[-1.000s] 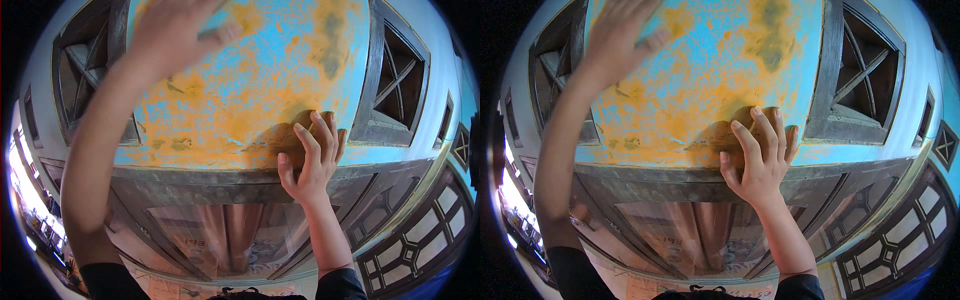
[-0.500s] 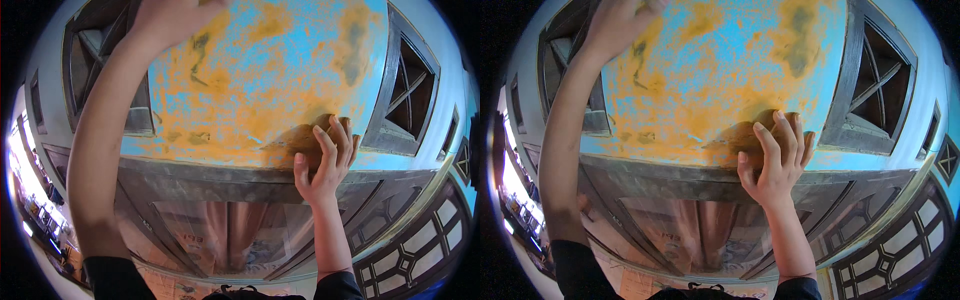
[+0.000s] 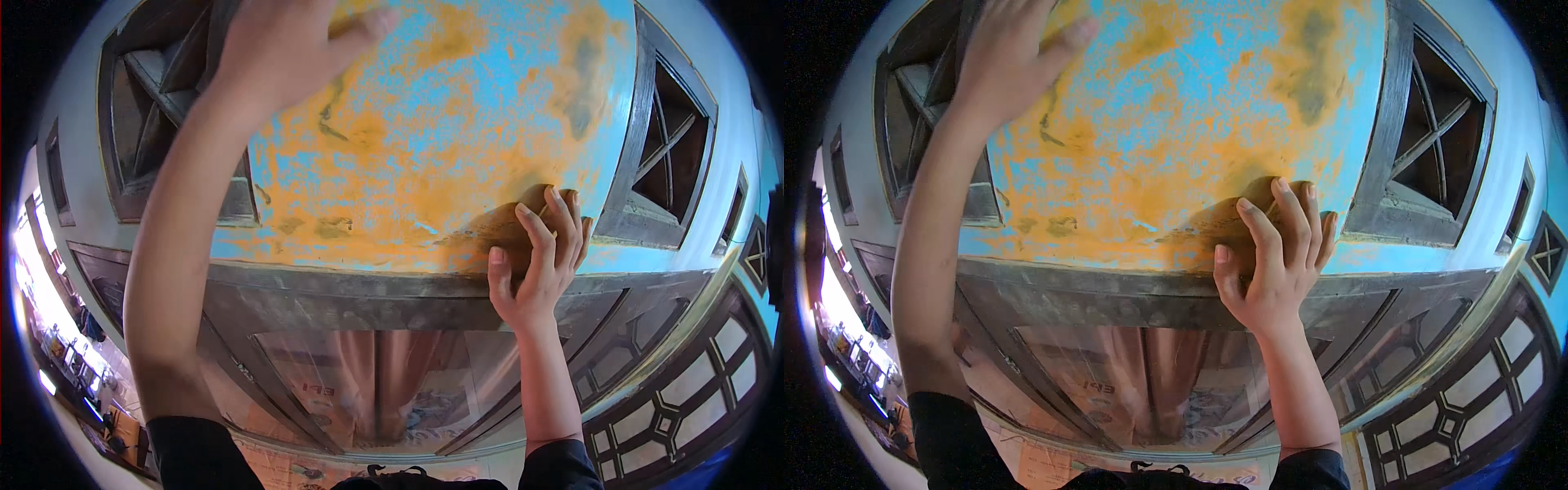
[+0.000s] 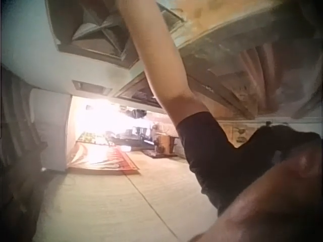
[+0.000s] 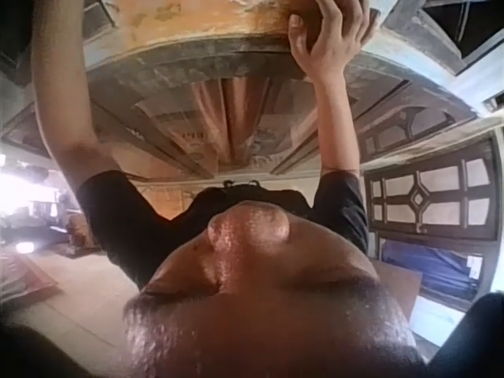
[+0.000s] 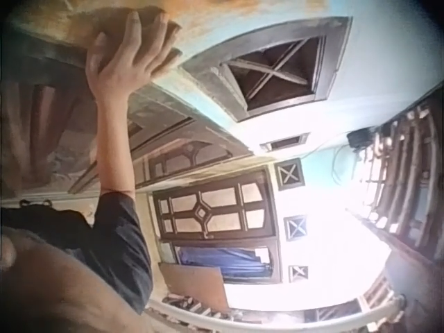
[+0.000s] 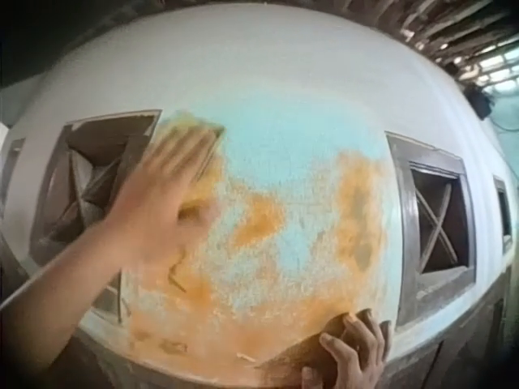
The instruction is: Sanding the surface of a wooden cabinet with sandpaper.
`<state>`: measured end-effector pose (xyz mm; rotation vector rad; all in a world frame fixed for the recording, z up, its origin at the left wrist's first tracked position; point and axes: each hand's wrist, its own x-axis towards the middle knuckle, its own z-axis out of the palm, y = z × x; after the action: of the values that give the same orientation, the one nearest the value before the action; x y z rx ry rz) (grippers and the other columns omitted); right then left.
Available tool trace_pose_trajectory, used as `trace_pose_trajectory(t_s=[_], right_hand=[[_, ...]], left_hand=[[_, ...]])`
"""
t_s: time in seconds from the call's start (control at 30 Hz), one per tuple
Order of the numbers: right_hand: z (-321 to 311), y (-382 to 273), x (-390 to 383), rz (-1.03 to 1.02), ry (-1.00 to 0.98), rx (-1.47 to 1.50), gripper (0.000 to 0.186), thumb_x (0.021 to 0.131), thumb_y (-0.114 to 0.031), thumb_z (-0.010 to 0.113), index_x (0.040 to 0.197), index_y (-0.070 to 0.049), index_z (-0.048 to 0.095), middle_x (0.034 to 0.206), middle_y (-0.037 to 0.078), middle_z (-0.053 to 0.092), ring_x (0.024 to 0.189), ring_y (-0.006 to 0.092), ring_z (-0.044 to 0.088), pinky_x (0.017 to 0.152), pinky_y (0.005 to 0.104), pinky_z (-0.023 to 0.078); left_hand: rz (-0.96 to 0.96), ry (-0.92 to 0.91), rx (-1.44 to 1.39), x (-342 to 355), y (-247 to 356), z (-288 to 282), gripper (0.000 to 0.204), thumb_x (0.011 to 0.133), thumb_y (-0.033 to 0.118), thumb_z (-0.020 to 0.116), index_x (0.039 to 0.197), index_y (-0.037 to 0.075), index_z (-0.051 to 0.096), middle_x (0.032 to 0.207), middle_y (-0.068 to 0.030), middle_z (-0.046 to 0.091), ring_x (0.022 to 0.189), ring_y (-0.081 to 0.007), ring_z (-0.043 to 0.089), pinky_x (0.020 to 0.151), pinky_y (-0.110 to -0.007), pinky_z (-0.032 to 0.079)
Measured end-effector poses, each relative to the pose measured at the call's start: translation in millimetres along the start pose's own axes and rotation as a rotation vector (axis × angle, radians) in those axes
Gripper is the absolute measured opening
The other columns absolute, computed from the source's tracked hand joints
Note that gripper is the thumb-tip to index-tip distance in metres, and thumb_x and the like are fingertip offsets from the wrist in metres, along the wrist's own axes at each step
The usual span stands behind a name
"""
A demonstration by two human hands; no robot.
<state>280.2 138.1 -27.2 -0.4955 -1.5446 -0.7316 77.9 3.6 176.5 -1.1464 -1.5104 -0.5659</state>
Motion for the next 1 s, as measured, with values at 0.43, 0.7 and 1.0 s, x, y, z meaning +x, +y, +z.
trace_pose_trajectory(t_s=[0.43,0.7,1.0], right_hand=[[4,10,-3,-0.002,-0.008,-0.02,0.037,0.087,-0.033,0.058,0.12,-0.018,0.06,0.138,0.011,0.047,0.135,0.0351,0.037,0.113,0.0527,0.016],[1,7,0,-0.002,0.019,-0.028,0.037,0.086,-0.033,0.058,0.119,-0.017,0.06,0.137,0.012,0.049,0.135,0.0356,0.038,0.113,0.053,0.017],[1,-3,2,-0.003,0.028,-0.005,0.036,0.087,-0.033,0.058,0.119,-0.016,0.06,0.137,0.012,0.048,0.134,0.0358,0.038,0.113,0.0529,0.018]], left_hand=[[0.136,-0.109,0.406,-1,4,22,0.083,0.093,0.061,0.038,0.152,0.009,0.013,0.159,-0.0136,0.014,0.147,-0.0315,0.01,0.12,-0.046,0.008],[0.215,0.241,-0.139,-10,-1,66,0.067,0.099,0.04,0.041,0.153,0.014,0.012,0.159,-0.0121,0.013,0.147,-0.0311,0.01,0.119,-0.048,0.006],[0.328,0.404,-0.099,-37,-24,67,0.074,0.089,0.049,0.054,0.148,0.011,0.033,0.153,-0.0104,0.032,0.143,-0.0301,0.027,0.118,-0.049,0.014]])
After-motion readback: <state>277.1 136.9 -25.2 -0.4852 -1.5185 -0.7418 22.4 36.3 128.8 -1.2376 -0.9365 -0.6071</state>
